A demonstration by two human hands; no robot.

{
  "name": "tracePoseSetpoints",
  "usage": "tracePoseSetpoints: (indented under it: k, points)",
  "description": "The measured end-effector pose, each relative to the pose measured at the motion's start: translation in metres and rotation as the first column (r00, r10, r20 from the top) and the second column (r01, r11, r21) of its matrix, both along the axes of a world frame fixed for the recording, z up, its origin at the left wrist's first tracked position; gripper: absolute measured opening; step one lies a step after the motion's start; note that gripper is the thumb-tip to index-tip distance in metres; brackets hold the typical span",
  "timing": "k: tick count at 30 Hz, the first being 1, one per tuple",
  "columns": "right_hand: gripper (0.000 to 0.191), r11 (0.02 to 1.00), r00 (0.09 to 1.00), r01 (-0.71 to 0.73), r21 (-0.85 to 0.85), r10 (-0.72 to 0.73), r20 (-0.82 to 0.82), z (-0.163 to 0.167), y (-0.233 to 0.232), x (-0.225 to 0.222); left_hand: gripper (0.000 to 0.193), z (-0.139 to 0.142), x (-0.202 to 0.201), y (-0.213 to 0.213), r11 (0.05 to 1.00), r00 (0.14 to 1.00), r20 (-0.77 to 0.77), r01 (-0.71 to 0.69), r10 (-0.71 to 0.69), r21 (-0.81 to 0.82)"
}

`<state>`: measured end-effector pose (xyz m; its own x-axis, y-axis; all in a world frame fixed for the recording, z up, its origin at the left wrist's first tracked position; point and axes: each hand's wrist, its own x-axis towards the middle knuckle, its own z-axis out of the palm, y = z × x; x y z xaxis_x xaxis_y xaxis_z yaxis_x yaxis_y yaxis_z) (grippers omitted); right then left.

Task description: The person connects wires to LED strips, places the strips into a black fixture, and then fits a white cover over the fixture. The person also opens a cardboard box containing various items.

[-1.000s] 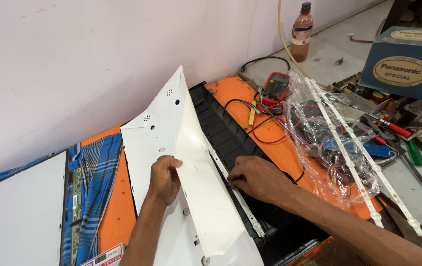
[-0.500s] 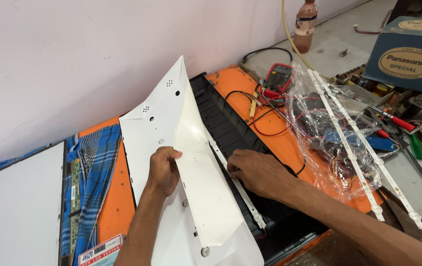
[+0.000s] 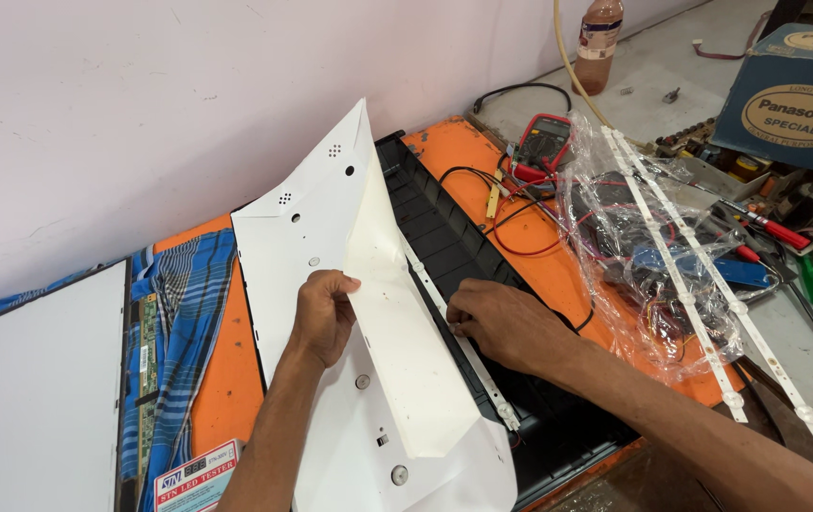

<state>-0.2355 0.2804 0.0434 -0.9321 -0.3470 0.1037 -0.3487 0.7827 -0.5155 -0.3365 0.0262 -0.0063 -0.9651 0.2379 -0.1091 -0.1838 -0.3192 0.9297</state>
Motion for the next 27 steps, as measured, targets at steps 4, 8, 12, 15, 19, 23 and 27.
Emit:
tracePoseSetpoints:
  k: [4,8,12,15,19,23,27]
  points:
    - [0.011,0.999,0.999,-0.021,-0.028,0.019,-0.042,-0.002,0.000,0.002,0.025,-0.004,-0.002,-0.001,0.999,0.999,-0.031,0.038,-0.038,-0.020]
    - [0.010,0.998,0.994,-0.056,-0.041,0.052,-0.092,-0.005,0.002,0.003,0.020,-0.009,-0.005,-0.003,0.998,0.999,-0.021,-0.034,0.035,0.056]
    - [0.009,0.996,0.990,-0.067,-0.065,0.059,-0.129,-0.009,0.004,0.002,0.023,-0.008,-0.004,-0.006,0.996,0.998,-0.005,-0.062,0.063,0.056]
    - [0.009,0.994,0.987,-0.082,-0.075,0.071,-0.146,-0.011,0.005,0.001,0.028,-0.005,-0.002,-0.008,0.997,0.996,-0.094,0.015,-0.008,0.079]
    - [0.008,0.990,0.983,-0.105,-0.093,0.090,-0.158,-0.013,0.007,0.000,0.026,-0.004,-0.002,-0.006,0.995,0.999,-0.003,-0.047,0.048,0.084]
    - [0.008,0.990,0.992,-0.094,-0.106,0.083,-0.099,-0.013,0.008,0.000,0.026,-0.006,-0.003,-0.006,0.997,0.998,-0.054,-0.030,0.034,0.065]
    - [0.007,0.990,0.989,-0.096,-0.099,0.084,-0.118,-0.012,0.008,0.001,0.029,-0.002,-0.001,-0.002,0.999,0.993,-0.114,0.026,-0.022,0.035]
